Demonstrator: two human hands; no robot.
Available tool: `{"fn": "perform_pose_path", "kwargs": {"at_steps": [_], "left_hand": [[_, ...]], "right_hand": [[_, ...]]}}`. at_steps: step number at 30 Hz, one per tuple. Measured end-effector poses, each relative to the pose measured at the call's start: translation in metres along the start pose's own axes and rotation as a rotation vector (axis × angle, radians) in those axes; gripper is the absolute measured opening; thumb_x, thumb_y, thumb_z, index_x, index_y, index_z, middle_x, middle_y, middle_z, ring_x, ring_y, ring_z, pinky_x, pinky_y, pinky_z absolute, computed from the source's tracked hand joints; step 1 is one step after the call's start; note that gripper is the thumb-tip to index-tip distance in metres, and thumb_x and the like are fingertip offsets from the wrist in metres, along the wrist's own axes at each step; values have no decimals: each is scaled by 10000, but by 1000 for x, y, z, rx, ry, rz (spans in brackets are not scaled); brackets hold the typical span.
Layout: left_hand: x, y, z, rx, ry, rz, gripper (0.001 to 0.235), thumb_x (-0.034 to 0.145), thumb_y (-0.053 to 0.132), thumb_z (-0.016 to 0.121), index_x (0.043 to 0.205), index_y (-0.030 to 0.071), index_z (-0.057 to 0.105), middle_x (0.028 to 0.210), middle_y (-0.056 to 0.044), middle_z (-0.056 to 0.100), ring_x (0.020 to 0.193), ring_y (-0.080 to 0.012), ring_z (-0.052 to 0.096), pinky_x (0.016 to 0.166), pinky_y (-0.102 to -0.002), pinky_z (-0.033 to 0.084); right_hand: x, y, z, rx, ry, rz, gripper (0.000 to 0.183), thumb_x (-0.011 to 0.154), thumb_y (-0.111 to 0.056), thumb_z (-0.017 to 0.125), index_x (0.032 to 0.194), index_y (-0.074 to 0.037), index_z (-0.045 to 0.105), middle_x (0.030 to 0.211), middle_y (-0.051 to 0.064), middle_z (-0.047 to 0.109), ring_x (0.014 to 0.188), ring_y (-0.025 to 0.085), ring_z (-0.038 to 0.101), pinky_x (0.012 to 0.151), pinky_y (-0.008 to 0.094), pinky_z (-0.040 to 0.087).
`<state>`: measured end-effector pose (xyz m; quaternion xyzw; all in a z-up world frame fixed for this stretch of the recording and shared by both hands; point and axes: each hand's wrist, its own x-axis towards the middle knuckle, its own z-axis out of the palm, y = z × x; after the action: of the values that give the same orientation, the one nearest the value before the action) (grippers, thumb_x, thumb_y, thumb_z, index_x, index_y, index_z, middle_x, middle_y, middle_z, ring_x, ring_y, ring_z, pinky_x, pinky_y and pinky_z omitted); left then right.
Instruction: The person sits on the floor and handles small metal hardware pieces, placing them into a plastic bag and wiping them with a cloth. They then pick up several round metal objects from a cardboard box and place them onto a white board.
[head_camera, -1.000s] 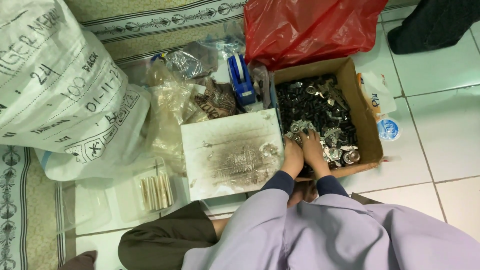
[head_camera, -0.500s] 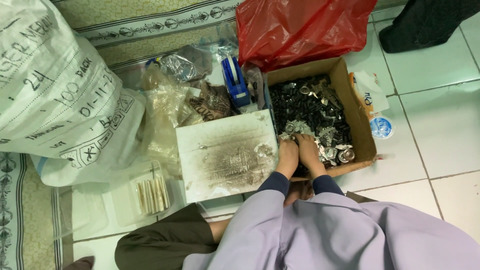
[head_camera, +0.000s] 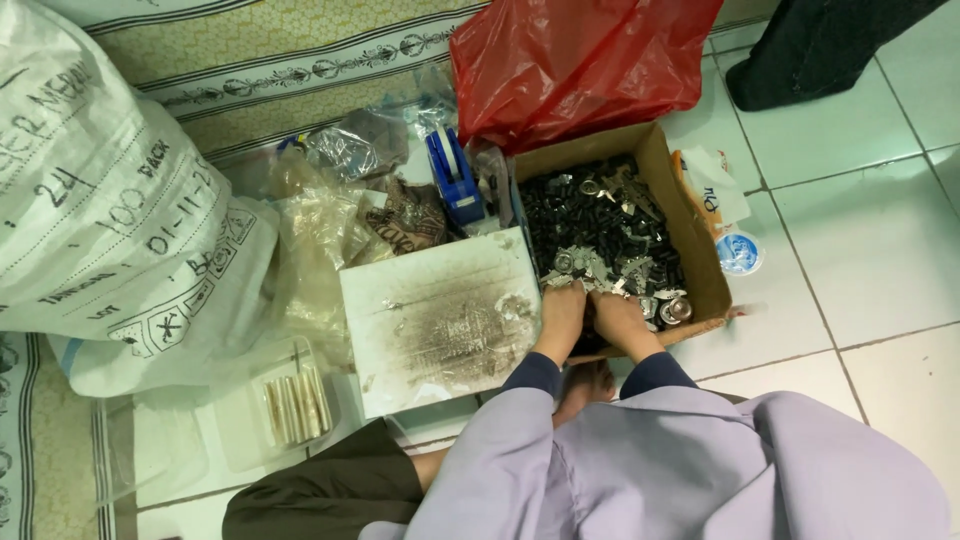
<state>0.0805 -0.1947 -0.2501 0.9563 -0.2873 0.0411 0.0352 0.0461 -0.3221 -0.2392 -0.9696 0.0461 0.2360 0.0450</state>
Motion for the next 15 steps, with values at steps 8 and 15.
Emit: {"fn": "perform_pose_path", "kwargs": {"at_steps": [8,15], "left_hand": [[-5,-11,-30,-235,72,11,231,858,-7,611,1058,67,699,625,-29,693,576,-230,687,688,-358,504],[2,-8,3,-266,215,-15,88,866,94,650,901,160,697,577,5,659,558,-217,687,650,-344,533]], "right_hand": [[-35,-8,-58,229,77,136,398,955,-162,559,1343,-100,619,1015,212,767,970,419,743,834,526,569],[-41,-2,-91,520,206,139,235,924,-166,683,1133,-78,745,1030,213,766,985,421,736,806,554,581]]}}
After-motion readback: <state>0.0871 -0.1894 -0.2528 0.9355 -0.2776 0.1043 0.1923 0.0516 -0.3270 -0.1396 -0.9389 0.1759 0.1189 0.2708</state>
